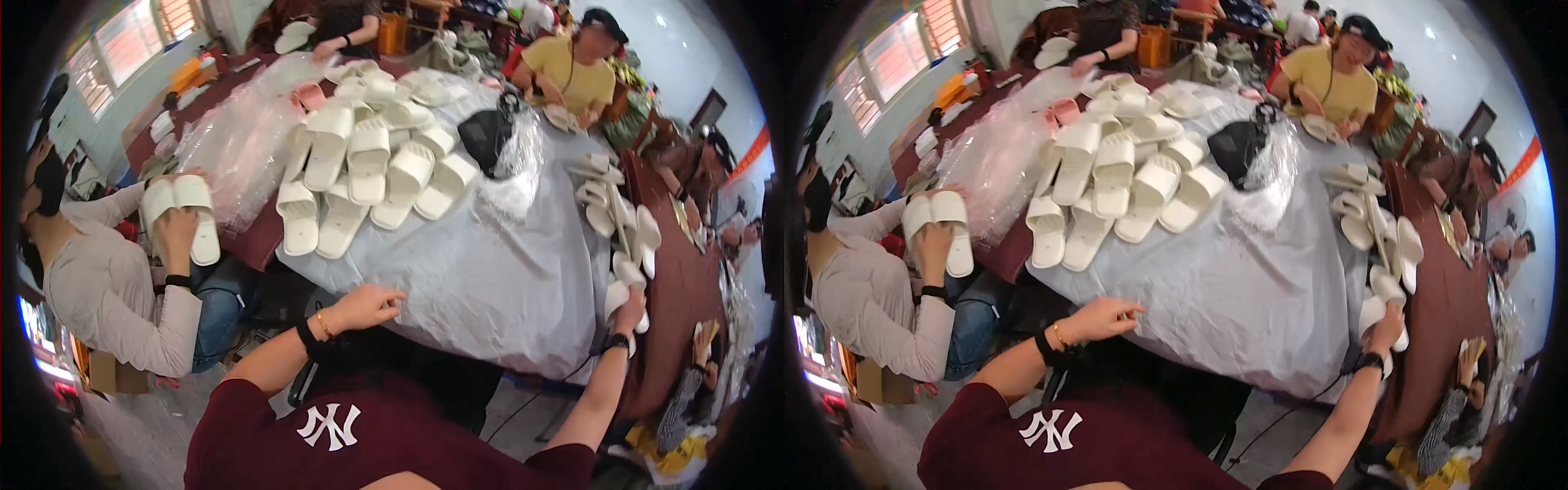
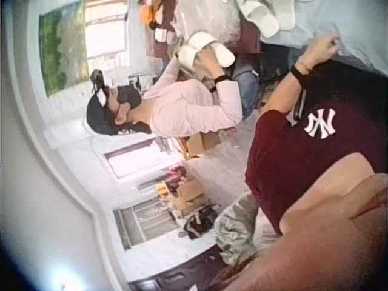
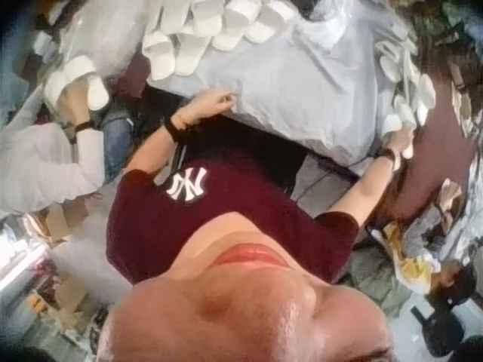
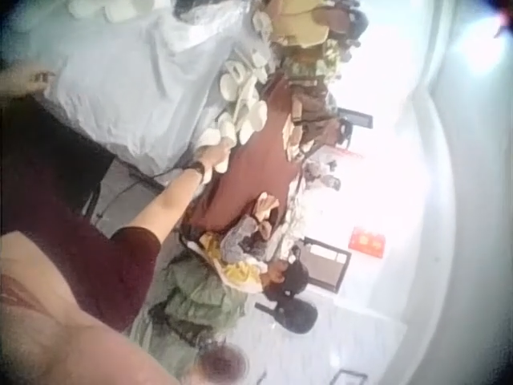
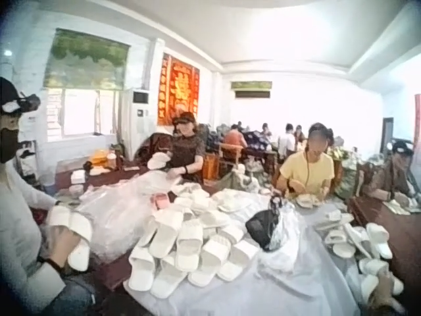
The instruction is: Inspecting and trimming loose threads from white sandals in a manufacturing setting.
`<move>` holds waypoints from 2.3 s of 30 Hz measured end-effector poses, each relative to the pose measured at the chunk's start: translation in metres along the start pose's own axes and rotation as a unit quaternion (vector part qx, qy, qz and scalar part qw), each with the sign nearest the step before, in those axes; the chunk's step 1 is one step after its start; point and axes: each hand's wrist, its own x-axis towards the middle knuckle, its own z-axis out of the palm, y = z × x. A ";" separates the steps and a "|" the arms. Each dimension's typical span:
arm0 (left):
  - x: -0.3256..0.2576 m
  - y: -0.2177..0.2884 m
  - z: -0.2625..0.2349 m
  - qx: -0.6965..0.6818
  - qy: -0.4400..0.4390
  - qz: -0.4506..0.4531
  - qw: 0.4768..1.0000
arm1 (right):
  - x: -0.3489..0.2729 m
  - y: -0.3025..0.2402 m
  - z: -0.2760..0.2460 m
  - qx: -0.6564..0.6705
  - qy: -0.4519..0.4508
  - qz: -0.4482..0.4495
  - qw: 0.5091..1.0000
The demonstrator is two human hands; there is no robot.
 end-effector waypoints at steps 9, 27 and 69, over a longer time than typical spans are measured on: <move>0.016 0.006 -0.001 -0.066 -0.017 -0.044 0.997 | 0.020 -0.033 -0.130 0.126 0.084 0.060 0.987; 0.066 0.025 0.040 0.062 0.141 0.013 0.988 | -0.058 -0.287 -0.086 0.339 -0.195 0.007 0.920; 0.072 0.022 0.038 0.186 0.244 0.162 0.938 | 0.047 -0.391 0.031 0.177 -0.223 -0.338 0.897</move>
